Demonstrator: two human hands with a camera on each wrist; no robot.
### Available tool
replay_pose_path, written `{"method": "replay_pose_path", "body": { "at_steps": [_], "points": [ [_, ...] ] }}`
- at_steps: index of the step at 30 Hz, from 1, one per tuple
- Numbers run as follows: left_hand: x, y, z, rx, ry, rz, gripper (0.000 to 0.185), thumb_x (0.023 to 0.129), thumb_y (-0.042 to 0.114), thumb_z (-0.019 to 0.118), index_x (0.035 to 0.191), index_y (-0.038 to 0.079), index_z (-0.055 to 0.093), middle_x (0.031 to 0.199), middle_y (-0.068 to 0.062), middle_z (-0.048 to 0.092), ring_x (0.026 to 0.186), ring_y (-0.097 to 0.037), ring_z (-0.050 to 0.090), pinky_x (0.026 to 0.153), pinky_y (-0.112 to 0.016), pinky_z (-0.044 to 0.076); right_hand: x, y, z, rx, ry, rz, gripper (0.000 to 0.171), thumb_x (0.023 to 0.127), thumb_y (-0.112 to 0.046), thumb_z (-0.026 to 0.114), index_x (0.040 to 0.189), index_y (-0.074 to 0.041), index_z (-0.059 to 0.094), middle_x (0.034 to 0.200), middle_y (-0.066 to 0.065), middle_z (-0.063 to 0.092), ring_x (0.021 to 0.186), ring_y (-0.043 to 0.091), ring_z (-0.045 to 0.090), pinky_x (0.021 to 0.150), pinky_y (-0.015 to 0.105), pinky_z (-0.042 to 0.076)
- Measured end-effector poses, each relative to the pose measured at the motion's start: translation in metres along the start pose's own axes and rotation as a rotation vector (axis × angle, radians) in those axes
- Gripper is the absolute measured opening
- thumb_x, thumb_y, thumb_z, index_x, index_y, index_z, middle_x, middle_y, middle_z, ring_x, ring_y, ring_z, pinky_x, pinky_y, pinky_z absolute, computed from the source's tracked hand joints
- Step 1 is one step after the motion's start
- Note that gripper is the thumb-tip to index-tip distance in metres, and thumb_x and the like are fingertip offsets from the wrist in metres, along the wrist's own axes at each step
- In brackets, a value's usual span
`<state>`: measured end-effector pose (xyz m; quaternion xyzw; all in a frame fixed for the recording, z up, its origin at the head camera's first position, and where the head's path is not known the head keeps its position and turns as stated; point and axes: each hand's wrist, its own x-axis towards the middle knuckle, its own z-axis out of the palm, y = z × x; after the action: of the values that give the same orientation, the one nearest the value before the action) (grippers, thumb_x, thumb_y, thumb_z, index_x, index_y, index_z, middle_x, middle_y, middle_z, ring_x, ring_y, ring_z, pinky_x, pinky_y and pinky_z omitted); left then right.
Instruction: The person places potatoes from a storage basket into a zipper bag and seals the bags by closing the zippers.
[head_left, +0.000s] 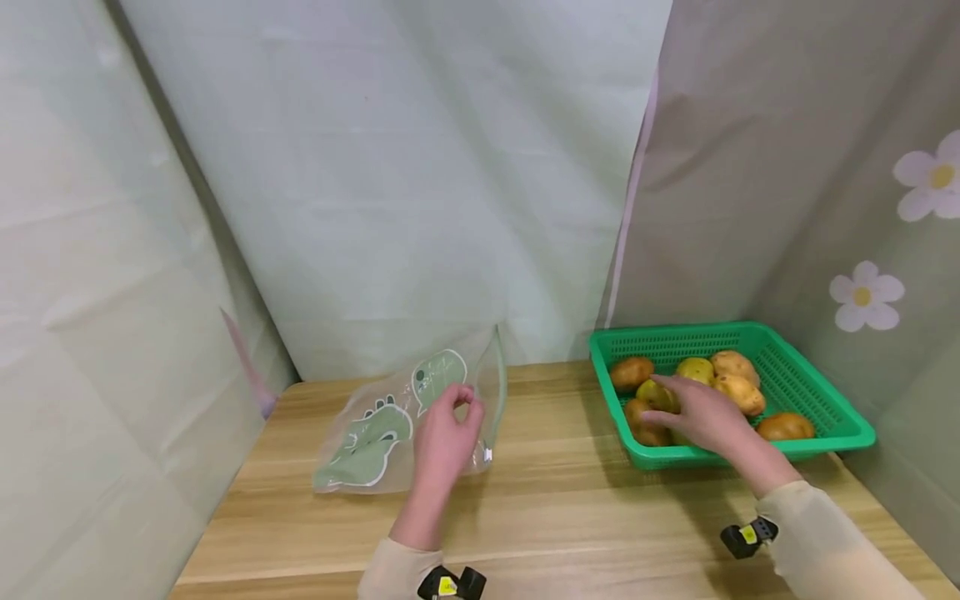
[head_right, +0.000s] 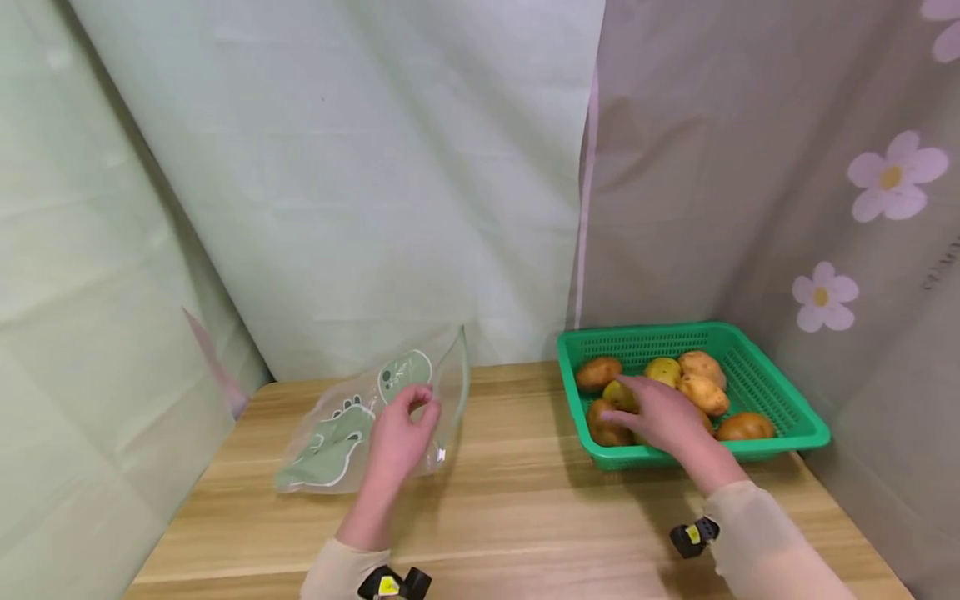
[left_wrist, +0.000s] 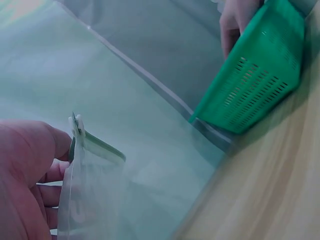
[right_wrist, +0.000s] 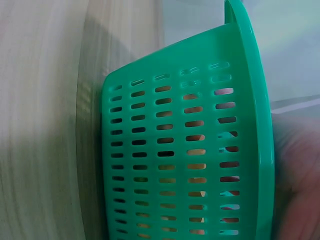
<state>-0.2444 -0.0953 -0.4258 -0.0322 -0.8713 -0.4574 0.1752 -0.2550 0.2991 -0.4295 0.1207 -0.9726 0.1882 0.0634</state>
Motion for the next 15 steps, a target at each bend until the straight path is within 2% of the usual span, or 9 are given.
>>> {"method": "replay_pose_path", "body": {
  "at_steps": [3,15],
  "points": [
    [0.0,0.005,-0.006,-0.008,0.0,0.0,0.005,0.102,0.017,0.07,0.104,0.014,0.073,0.131,-0.015,0.077,0.125,-0.04,0.072,0.107,-0.062,0.055,0.0,-0.001,0.0,0.015,-0.014,-0.001,0.081,0.101,-0.049,0.08,0.154,0.007,0.057,0.149,0.031,0.062,0.132,0.057,0.06,0.102,0.073,0.052],
    [0.002,0.016,-0.022,-0.075,-0.016,-0.005,0.005,0.104,0.016,0.07,0.105,0.012,0.073,0.14,-0.01,0.075,0.134,-0.039,0.067,0.117,-0.061,0.048,0.001,0.001,-0.003,0.085,-0.068,-0.043,0.085,0.093,-0.042,0.09,0.155,0.006,0.057,0.153,0.029,0.061,0.136,0.054,0.058,0.105,0.071,0.051]
  ]
}}
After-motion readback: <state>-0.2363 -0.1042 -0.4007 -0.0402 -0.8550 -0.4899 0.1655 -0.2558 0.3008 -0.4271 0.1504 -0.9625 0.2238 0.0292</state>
